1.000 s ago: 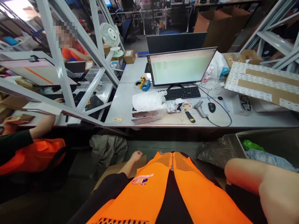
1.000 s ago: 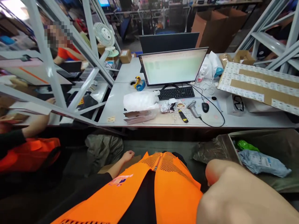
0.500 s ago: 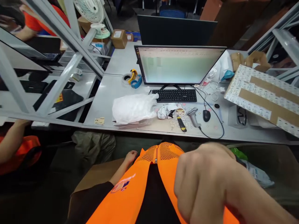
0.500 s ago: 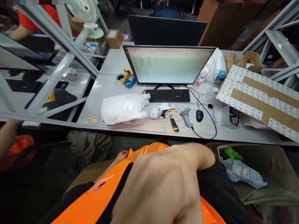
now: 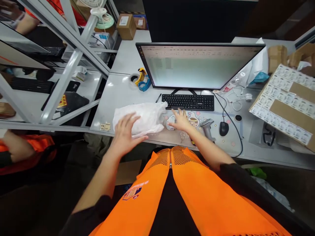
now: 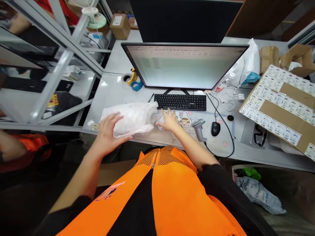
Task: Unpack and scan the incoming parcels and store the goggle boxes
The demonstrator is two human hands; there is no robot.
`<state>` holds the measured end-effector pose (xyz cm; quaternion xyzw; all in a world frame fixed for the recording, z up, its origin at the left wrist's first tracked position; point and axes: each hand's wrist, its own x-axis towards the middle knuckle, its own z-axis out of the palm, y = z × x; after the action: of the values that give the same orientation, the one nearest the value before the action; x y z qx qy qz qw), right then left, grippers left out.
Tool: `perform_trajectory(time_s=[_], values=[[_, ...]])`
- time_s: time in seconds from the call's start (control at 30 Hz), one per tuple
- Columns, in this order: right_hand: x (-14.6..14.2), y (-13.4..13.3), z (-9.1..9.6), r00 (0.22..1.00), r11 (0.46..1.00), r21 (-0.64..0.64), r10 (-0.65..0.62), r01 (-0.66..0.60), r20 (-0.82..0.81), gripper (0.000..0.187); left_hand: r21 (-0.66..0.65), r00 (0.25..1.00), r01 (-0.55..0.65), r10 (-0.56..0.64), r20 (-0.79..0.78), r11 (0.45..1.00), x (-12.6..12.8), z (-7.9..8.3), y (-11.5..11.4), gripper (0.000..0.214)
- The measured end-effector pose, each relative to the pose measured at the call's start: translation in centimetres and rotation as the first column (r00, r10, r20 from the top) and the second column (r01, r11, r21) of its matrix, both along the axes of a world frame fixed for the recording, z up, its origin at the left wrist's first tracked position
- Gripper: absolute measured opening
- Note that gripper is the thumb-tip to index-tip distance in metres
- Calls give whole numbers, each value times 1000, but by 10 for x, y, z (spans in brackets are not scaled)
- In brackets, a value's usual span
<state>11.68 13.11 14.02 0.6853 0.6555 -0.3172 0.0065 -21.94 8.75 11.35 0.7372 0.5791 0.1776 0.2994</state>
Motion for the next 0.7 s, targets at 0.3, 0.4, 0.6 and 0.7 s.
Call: perform_trajectory(time_s=[0.3, 0.4, 0.6, 0.7], values=[[22, -4, -110, 985, 995, 16, -103, 102, 137, 57, -81, 970, 129, -142, -195, 988, -41, -44, 97, 52], [49, -7, -78, 979, 980, 105, -152, 167, -136, 70, 59, 986, -115, 121, -112, 992, -67, -15, 106, 44], [74, -37, 23, 758, 984, 73, -78, 163, -648, 151, 317, 961, -170, 87, 261, 933, -7, 55, 90, 34], [57, -33, 44, 741, 989, 122, 20, 84, -671, 152, 261, 878, 133, -235, 416, 956, 71, 46, 77, 29]])
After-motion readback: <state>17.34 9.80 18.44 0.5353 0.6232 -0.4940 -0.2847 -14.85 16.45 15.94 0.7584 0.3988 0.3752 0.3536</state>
